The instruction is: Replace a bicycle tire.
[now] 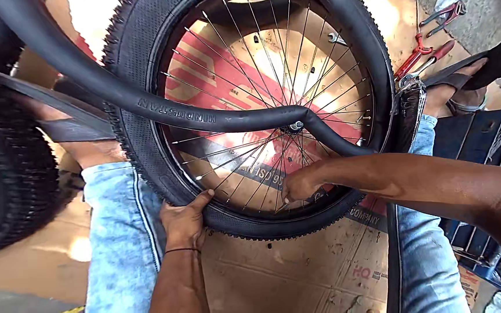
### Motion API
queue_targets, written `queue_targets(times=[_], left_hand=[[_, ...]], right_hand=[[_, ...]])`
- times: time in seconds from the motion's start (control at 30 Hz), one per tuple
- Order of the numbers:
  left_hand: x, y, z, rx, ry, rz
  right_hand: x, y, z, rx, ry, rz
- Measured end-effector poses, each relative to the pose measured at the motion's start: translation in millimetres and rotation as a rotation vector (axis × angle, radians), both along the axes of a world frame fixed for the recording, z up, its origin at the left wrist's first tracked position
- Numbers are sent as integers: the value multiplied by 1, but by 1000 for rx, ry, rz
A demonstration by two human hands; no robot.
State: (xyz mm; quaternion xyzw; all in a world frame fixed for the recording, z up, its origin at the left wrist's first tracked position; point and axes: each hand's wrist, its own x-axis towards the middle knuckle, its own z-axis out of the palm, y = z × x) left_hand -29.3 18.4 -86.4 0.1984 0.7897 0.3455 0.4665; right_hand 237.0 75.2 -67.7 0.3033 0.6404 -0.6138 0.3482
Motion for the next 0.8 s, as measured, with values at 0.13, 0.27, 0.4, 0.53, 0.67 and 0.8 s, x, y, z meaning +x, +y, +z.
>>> queue_targets(times=[0.13,0.27,0.4,0.53,0.67,0.8], left_hand=[[-1,-3,-3,19,-13,5],[-4,-1,0,24,-31,-12],[-8,-4,0,8,-51,-49],[-13,-4,-1,49,-59,-54],[-14,-4,4,91,-146,-44],[-16,-6,-1,62,-170,-23]], right_hand=[[-25,-24,48,1,-156,-106],[-30,-85,63,-309,-441,-782],[-49,-139,54,-432,-510,-1293],[-100,-189,41,-246,-428,-1542],[-158,-269,-10,151,-175,-1809],[-123,-289,-34,259,-107,-1478]])
